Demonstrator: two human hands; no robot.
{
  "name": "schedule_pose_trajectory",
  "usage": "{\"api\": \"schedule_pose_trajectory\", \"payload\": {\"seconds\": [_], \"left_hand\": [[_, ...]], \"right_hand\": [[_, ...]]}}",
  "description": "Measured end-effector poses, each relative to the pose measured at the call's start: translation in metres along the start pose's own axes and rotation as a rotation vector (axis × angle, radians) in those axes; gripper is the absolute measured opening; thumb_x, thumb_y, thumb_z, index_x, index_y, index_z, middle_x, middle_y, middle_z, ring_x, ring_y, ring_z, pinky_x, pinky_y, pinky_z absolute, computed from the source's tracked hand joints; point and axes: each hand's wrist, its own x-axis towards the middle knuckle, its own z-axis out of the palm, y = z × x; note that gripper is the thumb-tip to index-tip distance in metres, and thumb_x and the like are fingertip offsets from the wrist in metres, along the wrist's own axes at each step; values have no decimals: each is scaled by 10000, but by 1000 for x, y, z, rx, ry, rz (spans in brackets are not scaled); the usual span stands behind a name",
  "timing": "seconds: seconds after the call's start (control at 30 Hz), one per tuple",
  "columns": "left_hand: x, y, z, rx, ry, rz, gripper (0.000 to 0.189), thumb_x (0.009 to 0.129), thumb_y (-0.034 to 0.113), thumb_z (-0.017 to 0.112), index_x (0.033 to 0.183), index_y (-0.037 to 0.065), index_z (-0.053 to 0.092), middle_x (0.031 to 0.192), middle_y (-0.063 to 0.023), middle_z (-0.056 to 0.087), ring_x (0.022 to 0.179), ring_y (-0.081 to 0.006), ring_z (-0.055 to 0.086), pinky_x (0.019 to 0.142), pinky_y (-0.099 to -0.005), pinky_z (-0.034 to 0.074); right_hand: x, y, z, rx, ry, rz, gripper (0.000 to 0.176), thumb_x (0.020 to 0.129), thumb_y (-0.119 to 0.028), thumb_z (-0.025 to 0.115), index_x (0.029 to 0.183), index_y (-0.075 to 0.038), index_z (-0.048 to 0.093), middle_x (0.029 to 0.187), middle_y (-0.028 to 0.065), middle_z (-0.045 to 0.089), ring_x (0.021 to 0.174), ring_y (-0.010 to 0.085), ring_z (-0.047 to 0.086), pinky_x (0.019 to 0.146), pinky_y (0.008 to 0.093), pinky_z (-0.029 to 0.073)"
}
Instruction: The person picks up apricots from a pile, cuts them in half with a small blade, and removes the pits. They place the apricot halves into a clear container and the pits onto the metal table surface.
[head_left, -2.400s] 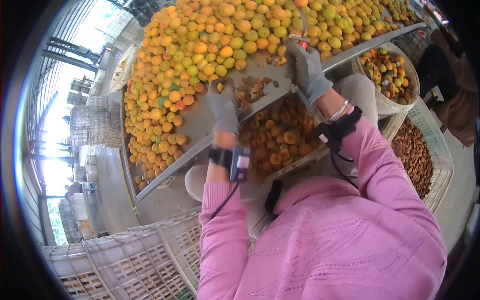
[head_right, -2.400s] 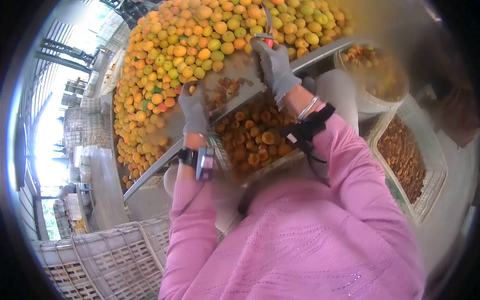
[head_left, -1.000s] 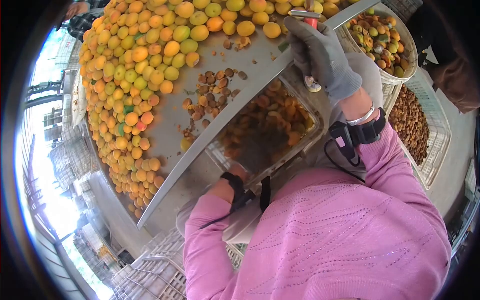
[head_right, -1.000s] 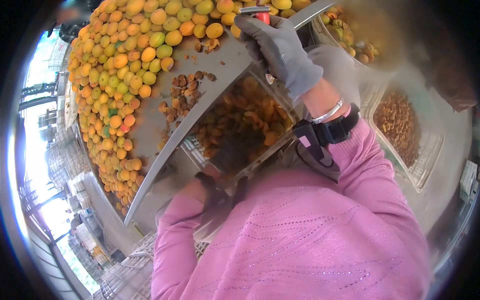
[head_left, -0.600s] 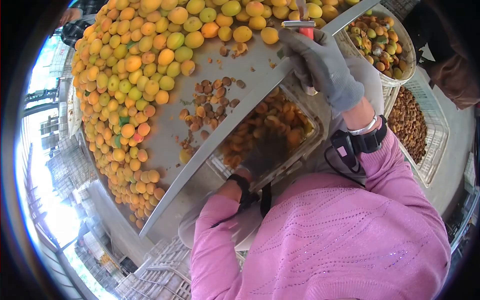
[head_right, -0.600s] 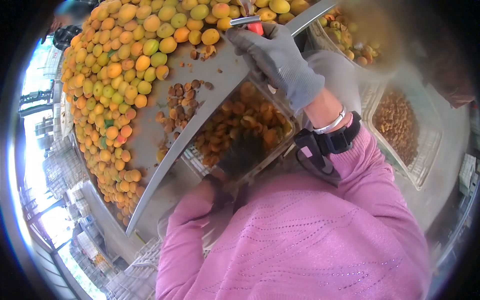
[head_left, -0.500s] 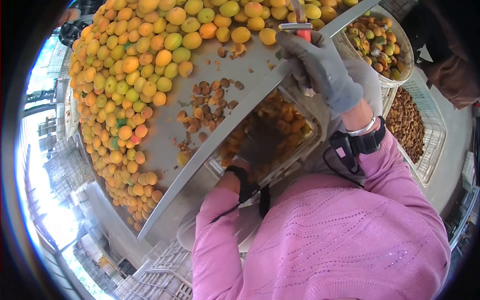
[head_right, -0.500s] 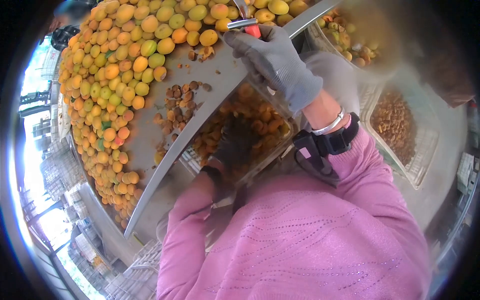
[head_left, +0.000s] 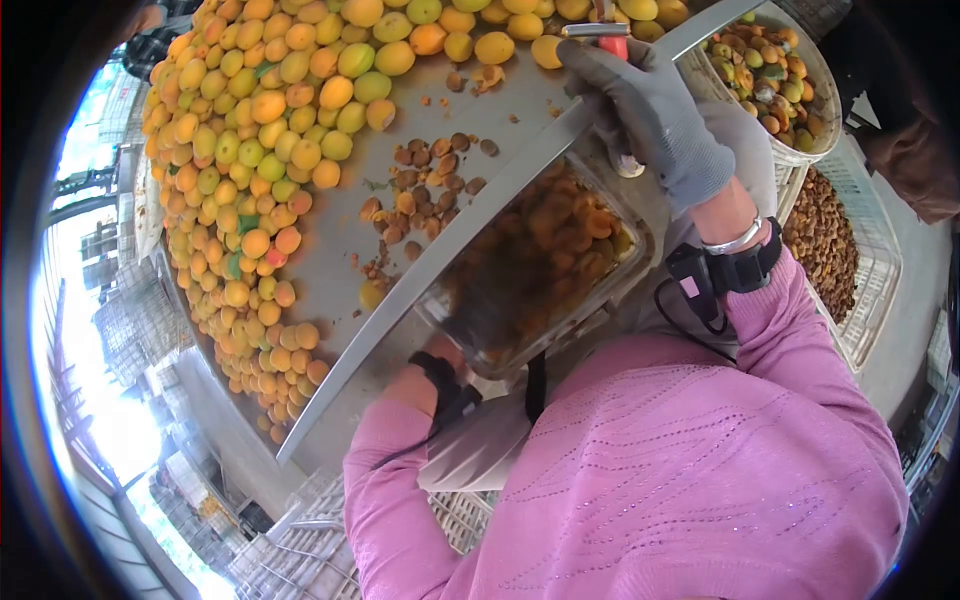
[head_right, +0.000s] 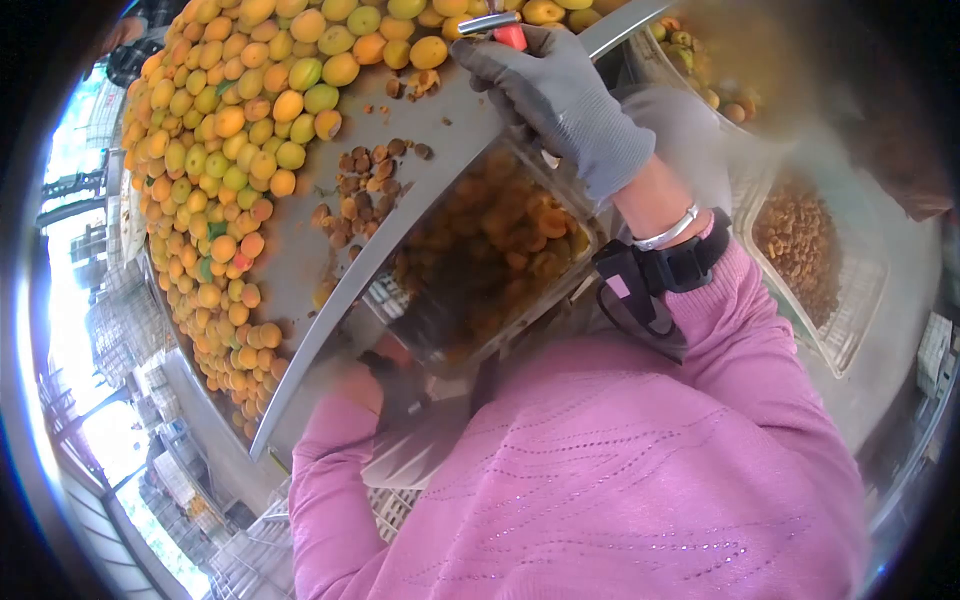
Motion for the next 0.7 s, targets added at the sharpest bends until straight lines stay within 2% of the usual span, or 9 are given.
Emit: {"api": "schedule_pose_trajectory", "payload": {"seconds": [0.07,0.1,0.13,0.27,0.37,0.43,0.57,0.63,0.7], "left_hand": [[-14,-9,20,-40,0,-14,405,963,304,483,1339,155,509,1369,-177,440,1287,-415,373,1104,-563,249],[-19,-30,48,184,45,35,433,964,322,487,1368,167,487,1374,-177,442,1293,-398,380,1103,-564,246],[-16,-35,50,409,85,93,462,964,339,492,1397,180,466,1379,-177,444,1300,-382,386,1101,-566,243],[-17,-38,51,337,-40,-21,498,969,381,420,1429,191,447,1438,-169,411,1387,-379,296,1157,-552,153],[-9,-37,47,414,17,71,481,955,316,498,1414,179,462,1373,-158,467,1336,-333,387,1122,-581,207],[8,-41,57,221,106,62,487,939,328,493,1391,146,489,1350,-151,493,1299,-339,419,1115,-577,227],[8,-61,53,205,179,3,445,964,347,456,1370,170,505,1397,-167,468,1339,-375,368,1135,-521,211],[11,-49,33,550,-61,-226,397,948,305,483,1286,111,559,1321,-157,521,1270,-365,438,1094,-511,286],[2,-66,21,586,26,-210,372,932,262,489,1250,89,574,1270,-153,542,1227,-345,468,1055,-490,330]], "right_hand": [[-2,0,4,-5,-6,26,346,897,-298,686,743,-12,565,470,-19,458,336,61,386,345,234,292],[-1,-2,5,-17,4,48,347,898,-297,684,745,-11,562,470,-20,455,339,58,386,349,229,299],[1,-4,6,-16,6,39,347,898,-297,684,745,-11,562,470,-20,455,339,58,386,349,229,299],[-3,-2,7,-34,-54,38,330,899,-294,680,762,-17,565,497,-16,472,359,58,406,355,227,319],[1,2,9,-39,-32,34,319,897,-295,682,776,-21,573,516,-19,479,375,55,417,358,226,325],[0,3,8,-40,-23,16,314,896,-295,684,782,-23,577,524,-22,481,381,54,421,359,225,327],[-6,-10,14,-100,-41,56,309,892,-294,696,800,-21,584,532,-23,489,387,45,419,359,221,329],[-6,-6,12,-107,-12,80,306,891,-294,699,807,-21,587,534,-23,494,390,42,417,360,220,328],[0,-1,7,-83,-68,65,302,891,-299,703,832,-23,596,549,-23,503,399,38,417,361,218,326]]}}
